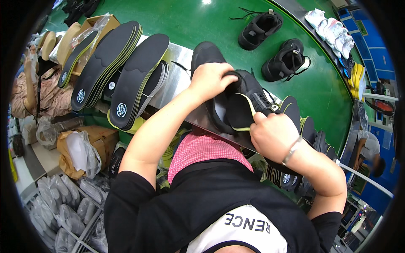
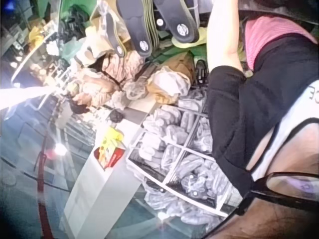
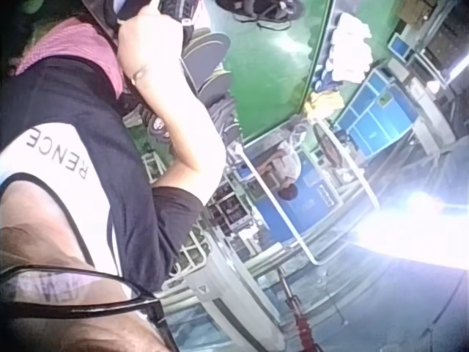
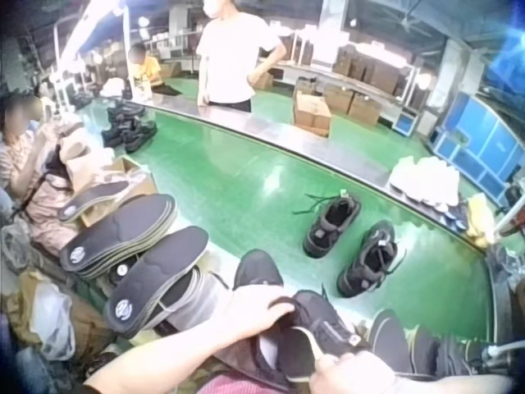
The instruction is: The person inserts yellow insoles into black shoes on a green conveyor belt. They pick up shoes, place the insoles inside, and move the completed pairs along the line.
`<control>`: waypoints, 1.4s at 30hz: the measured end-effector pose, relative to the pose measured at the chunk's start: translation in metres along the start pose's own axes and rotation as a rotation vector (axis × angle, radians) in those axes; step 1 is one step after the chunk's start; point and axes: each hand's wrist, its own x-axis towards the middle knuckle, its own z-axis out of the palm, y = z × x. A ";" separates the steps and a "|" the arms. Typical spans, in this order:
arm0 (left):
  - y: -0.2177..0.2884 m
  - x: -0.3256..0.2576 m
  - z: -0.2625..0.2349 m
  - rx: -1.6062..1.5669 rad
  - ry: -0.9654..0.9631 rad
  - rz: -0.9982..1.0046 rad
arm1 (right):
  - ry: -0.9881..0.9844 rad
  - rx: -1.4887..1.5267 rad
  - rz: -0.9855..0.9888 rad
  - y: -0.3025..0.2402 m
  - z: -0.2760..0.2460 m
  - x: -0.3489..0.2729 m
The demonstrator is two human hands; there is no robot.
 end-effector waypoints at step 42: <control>-0.013 -0.012 0.012 -0.425 0.150 -0.314 | 0.059 0.127 0.255 -0.003 0.084 0.100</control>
